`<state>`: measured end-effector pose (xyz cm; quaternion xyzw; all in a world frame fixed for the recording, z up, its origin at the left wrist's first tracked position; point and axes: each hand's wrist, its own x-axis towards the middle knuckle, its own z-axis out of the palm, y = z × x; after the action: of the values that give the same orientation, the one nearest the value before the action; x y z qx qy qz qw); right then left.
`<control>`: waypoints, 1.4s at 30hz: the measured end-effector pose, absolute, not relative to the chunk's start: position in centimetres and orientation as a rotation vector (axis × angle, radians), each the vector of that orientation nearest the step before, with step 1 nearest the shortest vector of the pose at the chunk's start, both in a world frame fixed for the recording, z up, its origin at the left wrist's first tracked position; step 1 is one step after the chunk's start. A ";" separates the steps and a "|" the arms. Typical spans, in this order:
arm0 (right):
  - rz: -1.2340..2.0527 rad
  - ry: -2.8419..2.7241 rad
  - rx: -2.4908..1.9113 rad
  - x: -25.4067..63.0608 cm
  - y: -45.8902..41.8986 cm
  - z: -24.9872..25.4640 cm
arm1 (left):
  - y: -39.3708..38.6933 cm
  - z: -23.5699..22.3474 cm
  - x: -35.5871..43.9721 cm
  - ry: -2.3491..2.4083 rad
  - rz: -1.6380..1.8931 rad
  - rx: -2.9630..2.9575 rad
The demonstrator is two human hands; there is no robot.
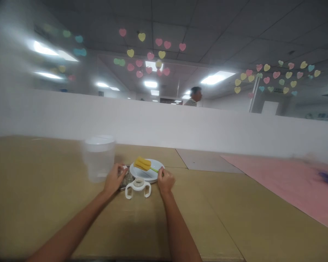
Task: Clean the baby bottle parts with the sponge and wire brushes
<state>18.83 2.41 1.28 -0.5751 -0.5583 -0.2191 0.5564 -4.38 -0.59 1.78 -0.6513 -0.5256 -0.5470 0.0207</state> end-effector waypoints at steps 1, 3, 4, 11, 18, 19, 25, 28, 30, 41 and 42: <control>-0.522 -1.319 -1.356 18.8 2.4 1.2 | -0.5 1.7 -4.4 -1.632 -1.714 -2.019; -0.530 -1.325 -1.355 18.8 2.5 1.2 | -0.5 1.7 -4.4 -1.618 -1.722 -2.022; -0.533 -1.327 -1.355 18.9 2.5 1.2 | -0.5 1.7 -4.4 -1.605 -1.708 -2.029; -0.569 -1.339 -1.341 18.9 2.6 1.1 | -0.5 1.9 -4.4 -1.611 -1.611 -2.093; -0.575 -1.352 -1.344 18.9 2.6 1.0 | -0.4 1.9 -4.7 -1.623 -1.528 -2.119; -0.577 -1.354 -1.345 18.9 2.6 1.0 | -0.4 1.9 -4.7 -1.616 -1.505 -2.118; -0.571 -1.369 -1.364 18.9 2.6 0.9 | 0.0 1.4 -5.1 -1.602 -1.390 -2.166; -0.569 -1.379 -1.373 19.0 2.7 0.8 | 0.1 1.1 -5.3 -1.577 -1.344 -2.207; -0.574 -1.387 -1.360 19.0 2.8 0.7 | 0.1 1.1 -5.2 -1.572 -1.306 -2.203; -0.572 -1.394 -1.375 19.0 2.6 0.8 | -0.1 1.3 -4.9 -1.604 -1.157 -2.170; -0.573 -1.396 -1.376 19.0 2.6 0.8 | -0.1 1.3 -4.8 -1.599 -1.155 -2.179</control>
<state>18.96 2.62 0.84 -0.5747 -0.5827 -0.2394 0.5224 -4.85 -0.13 1.30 -0.7376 -0.5413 -0.3909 0.1008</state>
